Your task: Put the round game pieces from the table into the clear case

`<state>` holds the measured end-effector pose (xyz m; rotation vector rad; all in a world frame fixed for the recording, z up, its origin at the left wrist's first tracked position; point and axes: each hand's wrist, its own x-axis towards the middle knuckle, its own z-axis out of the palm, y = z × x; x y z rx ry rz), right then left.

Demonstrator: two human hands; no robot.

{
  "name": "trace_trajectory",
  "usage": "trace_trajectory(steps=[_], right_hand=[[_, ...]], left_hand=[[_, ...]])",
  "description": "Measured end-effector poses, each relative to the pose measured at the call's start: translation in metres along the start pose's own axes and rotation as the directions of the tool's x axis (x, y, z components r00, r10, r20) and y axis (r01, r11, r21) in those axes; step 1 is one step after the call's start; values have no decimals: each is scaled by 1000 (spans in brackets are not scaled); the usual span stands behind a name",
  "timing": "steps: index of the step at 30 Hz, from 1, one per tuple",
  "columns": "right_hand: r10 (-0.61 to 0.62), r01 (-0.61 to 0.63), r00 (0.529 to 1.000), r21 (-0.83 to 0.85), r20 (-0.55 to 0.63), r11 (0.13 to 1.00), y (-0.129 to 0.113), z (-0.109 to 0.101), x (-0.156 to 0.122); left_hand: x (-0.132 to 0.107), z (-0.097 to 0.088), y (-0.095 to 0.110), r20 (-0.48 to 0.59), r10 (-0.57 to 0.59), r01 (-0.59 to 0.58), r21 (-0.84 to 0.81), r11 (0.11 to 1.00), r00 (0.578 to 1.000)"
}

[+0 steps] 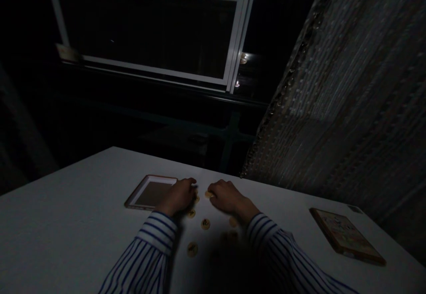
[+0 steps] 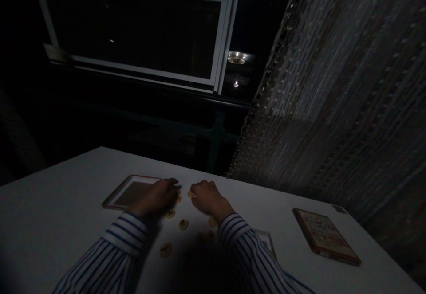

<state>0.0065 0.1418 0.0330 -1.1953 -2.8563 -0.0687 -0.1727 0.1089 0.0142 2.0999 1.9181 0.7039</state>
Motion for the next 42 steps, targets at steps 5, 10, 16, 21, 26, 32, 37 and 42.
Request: trace_trajectory(steps=[5,10,16,21,26,32,37,42], right_hand=[[-11,11,1000,-23,-6,1000,-4,8,7],[-16,15,1000,-26,-27,1000,-2,11,9],[-9,37,992,213,-129,976,3,10,7],[60,63,983,625,-174,778,6,12,5],[126,16,987,834,-102,552,5,11,5],[163,-14,985,933,-48,360,3,6,3],[166,7,985,970,-49,243,3,5,4],[226,12,973,987,-49,162,2,6,5]], left_hand=[[0,2,2,12,-5,5,8,1000,1000],[0,5,4,-4,32,-31,51,998,999],[0,4,4,-86,52,-51,14,999,995],[2,0,7,-94,68,-73,-50,996,993],[0,-7,15,-66,72,-81,-147,986,995],[0,-10,20,-11,67,-68,-229,971,998],[0,-10,23,-29,183,-183,-284,941,983],[-4,-11,30,-77,176,-191,-271,943,981]])
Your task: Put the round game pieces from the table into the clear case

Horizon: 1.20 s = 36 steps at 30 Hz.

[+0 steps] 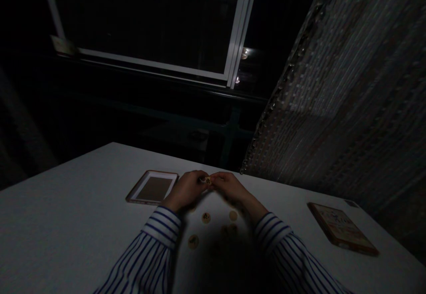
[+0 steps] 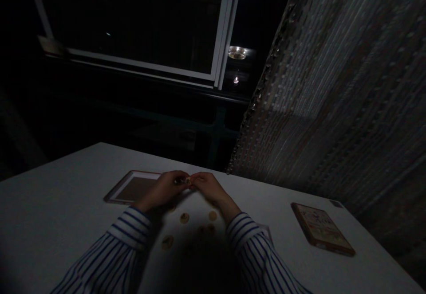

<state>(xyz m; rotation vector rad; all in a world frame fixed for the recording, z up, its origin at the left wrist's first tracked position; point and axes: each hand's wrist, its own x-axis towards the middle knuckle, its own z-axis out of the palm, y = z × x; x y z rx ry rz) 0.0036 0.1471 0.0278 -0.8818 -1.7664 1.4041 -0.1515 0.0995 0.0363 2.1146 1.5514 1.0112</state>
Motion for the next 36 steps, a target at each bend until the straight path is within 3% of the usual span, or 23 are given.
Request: trace_trajectory(steps=[8,17,21,26,30,36], right_hand=[[35,-34,996,12,-88,999,2,4,-1],[-131,42,964,-352,-233,935,5,-11,0],[-190,23,948,-541,-255,841,7,-16,-2],[-196,7,965,-730,-175,683,5,-17,-9],[-155,-2,983,-854,-96,520,6,-16,-13],[-73,33,997,-937,8,347,8,-11,-17]], left_hand=[[-2,0,8,-25,-11,13,82,997,1000],[-6,-4,9,116,-94,58,285,957,989],[-8,0,10,174,-50,-12,337,941,984],[-10,8,11,191,-88,0,418,908,978],[-10,13,8,176,-58,-33,477,879,983],[-12,15,3,213,-1,-107,493,864,977]])
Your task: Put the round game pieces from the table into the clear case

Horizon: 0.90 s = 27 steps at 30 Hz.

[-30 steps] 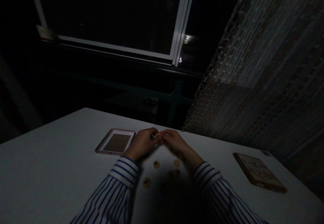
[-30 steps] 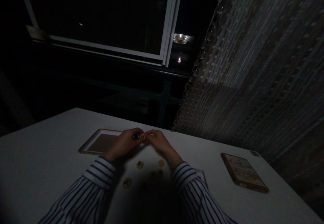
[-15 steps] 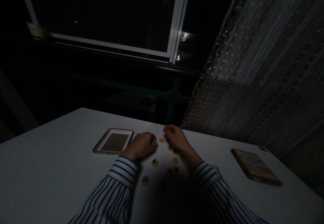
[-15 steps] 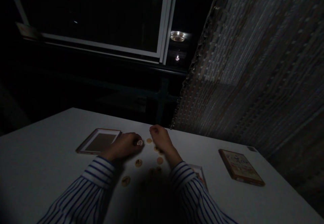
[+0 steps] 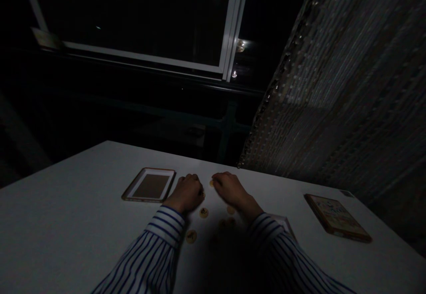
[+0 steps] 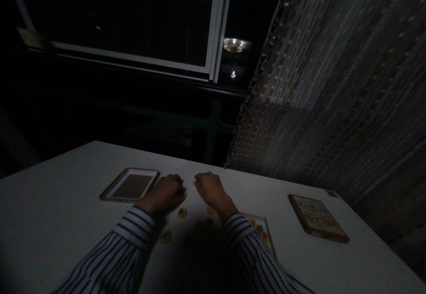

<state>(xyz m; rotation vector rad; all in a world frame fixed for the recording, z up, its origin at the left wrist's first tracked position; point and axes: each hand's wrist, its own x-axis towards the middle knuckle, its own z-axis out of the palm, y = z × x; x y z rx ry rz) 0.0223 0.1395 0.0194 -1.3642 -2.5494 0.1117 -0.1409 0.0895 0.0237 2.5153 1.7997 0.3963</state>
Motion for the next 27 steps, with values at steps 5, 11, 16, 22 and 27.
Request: trace_trajectory(steps=[5,11,16,22,27], right_hand=[[-43,51,996,-107,79,993,-6,3,-2],[-84,95,994,-153,74,984,-7,4,-2],[-87,95,995,-163,56,982,-8,3,-2],[-97,105,994,199,-50,974,2,5,3],[6,31,999,669,-52,743,3,5,12]], left_hand=[[-2,-5,3,31,-9,9,-15,1000,999],[-2,-6,2,74,-5,7,-26,1000,997],[0,-7,-1,63,-33,34,-5,999,997],[4,-8,-2,-19,-82,82,-10,997,996],[7,-6,-3,-137,-75,67,-65,996,988]])
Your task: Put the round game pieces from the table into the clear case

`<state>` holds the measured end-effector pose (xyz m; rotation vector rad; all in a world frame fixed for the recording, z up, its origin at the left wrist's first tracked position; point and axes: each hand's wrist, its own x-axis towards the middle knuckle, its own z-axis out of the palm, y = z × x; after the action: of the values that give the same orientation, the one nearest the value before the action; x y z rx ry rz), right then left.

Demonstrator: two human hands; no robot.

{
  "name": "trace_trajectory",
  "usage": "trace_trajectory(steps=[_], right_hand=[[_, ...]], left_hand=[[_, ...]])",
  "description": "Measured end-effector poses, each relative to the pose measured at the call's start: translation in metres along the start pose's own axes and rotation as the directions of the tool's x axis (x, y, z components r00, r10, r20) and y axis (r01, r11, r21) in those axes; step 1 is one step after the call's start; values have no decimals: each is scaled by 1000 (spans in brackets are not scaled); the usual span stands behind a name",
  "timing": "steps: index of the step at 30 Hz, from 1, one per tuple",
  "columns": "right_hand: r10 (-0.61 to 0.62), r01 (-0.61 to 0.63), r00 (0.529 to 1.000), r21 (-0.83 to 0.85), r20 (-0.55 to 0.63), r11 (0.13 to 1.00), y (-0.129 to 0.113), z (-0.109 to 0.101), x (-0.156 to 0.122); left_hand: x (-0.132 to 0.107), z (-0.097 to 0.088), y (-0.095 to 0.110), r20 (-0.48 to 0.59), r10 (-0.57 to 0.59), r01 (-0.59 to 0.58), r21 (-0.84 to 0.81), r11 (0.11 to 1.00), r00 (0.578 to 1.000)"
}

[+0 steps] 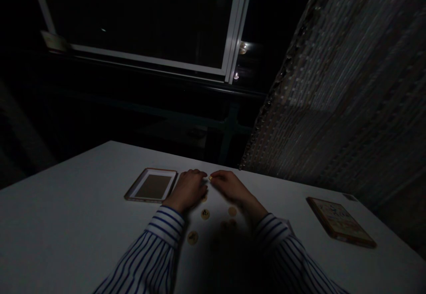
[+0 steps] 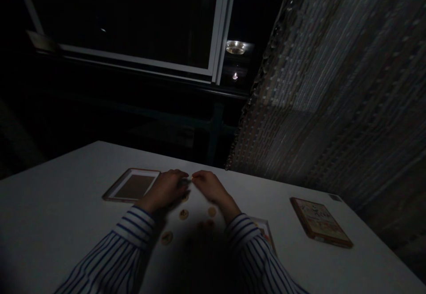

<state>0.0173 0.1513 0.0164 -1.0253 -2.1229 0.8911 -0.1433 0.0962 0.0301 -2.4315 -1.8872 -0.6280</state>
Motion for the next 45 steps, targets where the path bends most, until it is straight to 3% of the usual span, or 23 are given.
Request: trace_trajectory(steps=[5,16,24,33,40,45], right_hand=[[78,-79,997,219,13,973,-8,-1,3],[149,-144,989,291,5,946,-15,-2,4],[136,-131,991,331,8,934,-10,-2,5],[91,-75,992,182,-84,980,2,1,6],[74,-72,997,66,-21,995,3,5,3],[104,-105,994,-37,-13,994,3,5,0]], left_hand=[[0,-3,2,-58,10,-13,-42,999,998],[1,-10,10,-126,50,-62,-92,994,991],[1,-7,8,-111,85,-99,-123,987,990],[-1,-13,4,70,-55,59,-45,997,996],[-2,-8,10,35,34,-33,-24,999,999],[-1,-5,-6,48,-2,7,-96,995,999]])
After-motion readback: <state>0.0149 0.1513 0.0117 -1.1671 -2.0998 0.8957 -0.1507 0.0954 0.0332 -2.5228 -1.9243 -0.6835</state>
